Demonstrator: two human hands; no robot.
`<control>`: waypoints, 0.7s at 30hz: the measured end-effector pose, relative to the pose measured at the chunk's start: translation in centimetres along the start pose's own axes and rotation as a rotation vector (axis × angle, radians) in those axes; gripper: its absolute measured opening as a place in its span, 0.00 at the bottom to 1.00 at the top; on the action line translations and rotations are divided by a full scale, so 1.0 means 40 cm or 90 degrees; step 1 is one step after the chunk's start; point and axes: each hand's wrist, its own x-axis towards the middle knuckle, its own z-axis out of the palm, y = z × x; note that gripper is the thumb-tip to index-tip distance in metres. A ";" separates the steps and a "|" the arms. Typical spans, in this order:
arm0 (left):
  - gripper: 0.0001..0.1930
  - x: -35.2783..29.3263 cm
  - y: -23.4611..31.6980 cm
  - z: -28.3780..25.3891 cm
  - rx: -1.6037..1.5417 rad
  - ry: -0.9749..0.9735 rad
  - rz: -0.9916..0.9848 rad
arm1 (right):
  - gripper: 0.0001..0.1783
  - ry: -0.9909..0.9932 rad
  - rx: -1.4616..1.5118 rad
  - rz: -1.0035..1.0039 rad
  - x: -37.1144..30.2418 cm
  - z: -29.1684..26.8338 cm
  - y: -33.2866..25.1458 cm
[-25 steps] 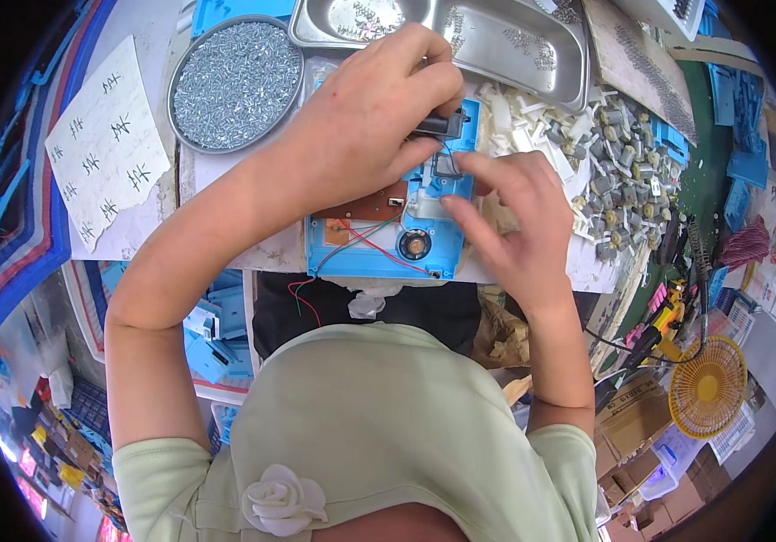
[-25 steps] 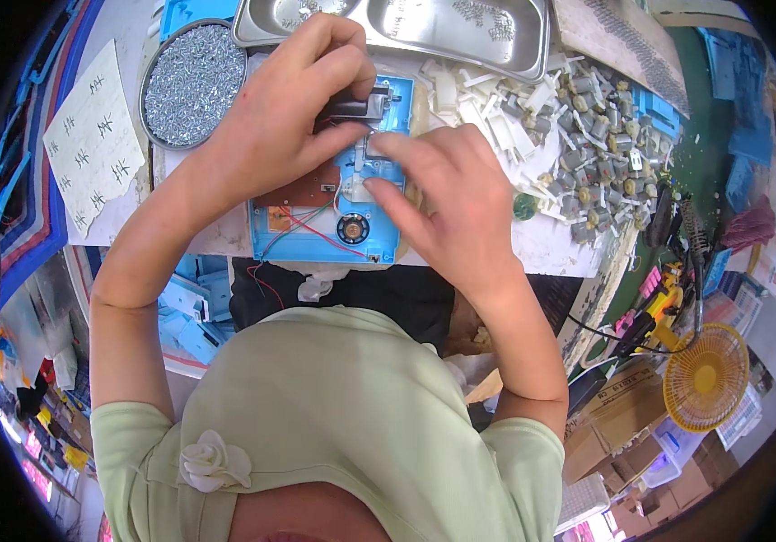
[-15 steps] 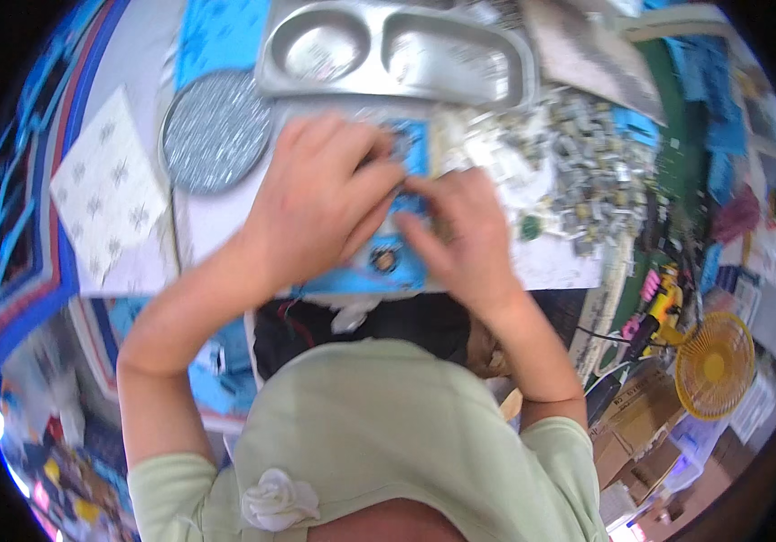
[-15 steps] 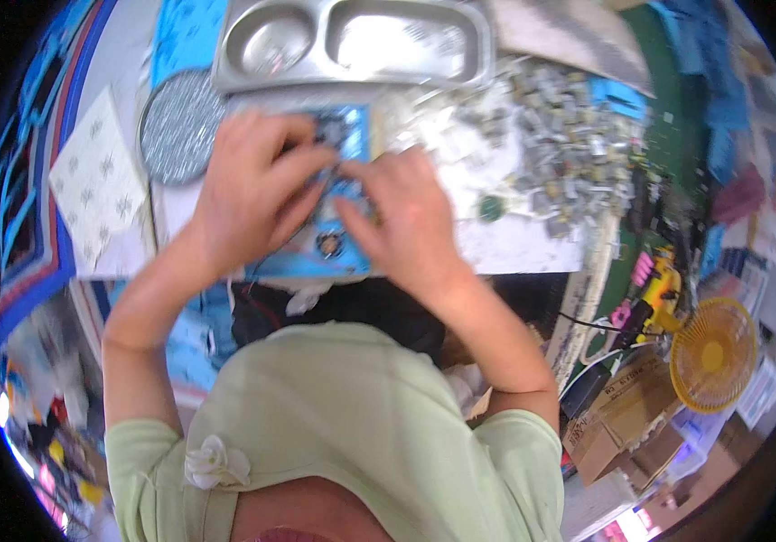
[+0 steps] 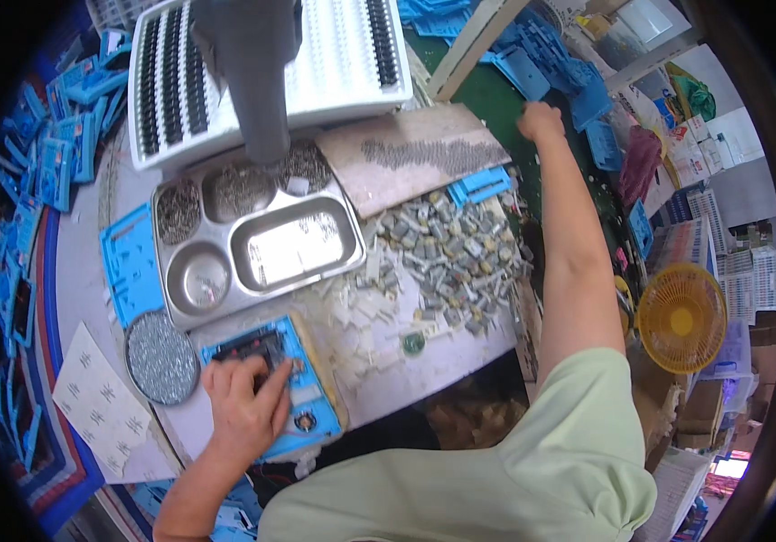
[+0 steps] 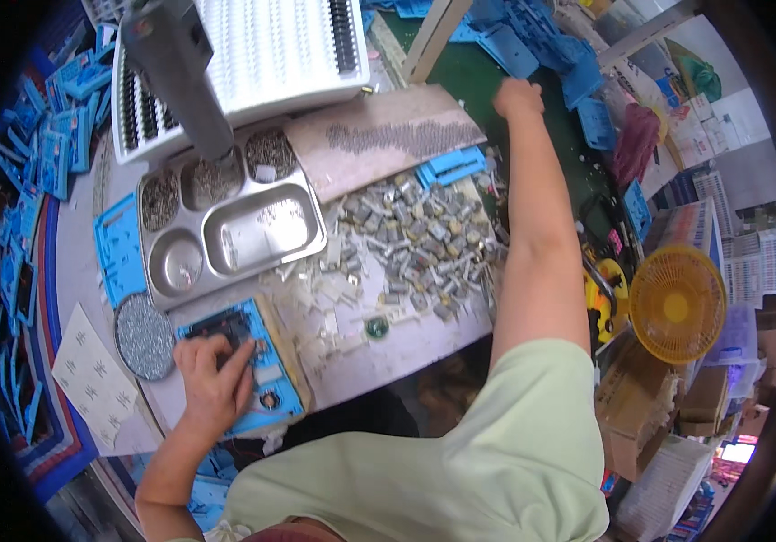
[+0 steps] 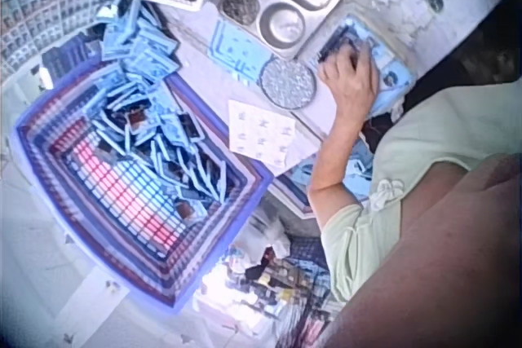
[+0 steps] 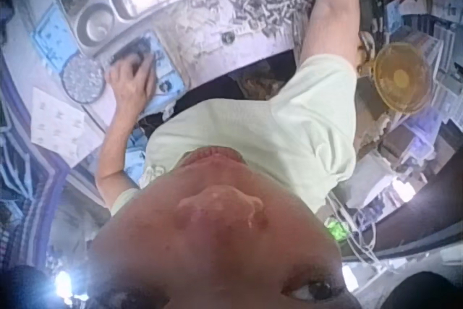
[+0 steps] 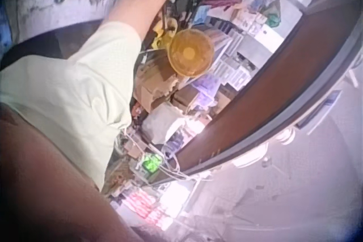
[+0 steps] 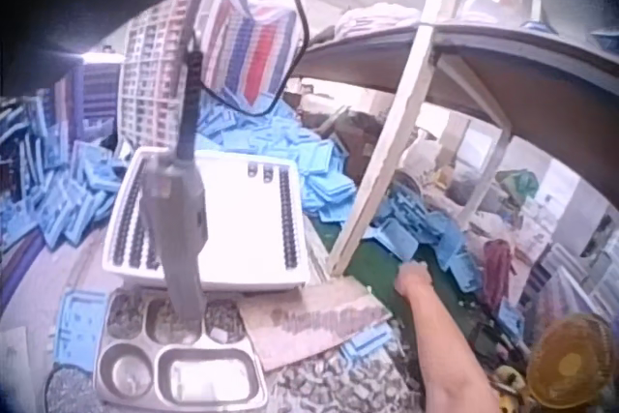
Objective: Soldering components and assembling the plastic casing for an electronic toy or device.
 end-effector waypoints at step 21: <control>0.26 -0.017 -0.003 0.011 -0.002 -0.034 -0.040 | 0.16 0.404 -0.067 -0.117 0.358 0.183 0.213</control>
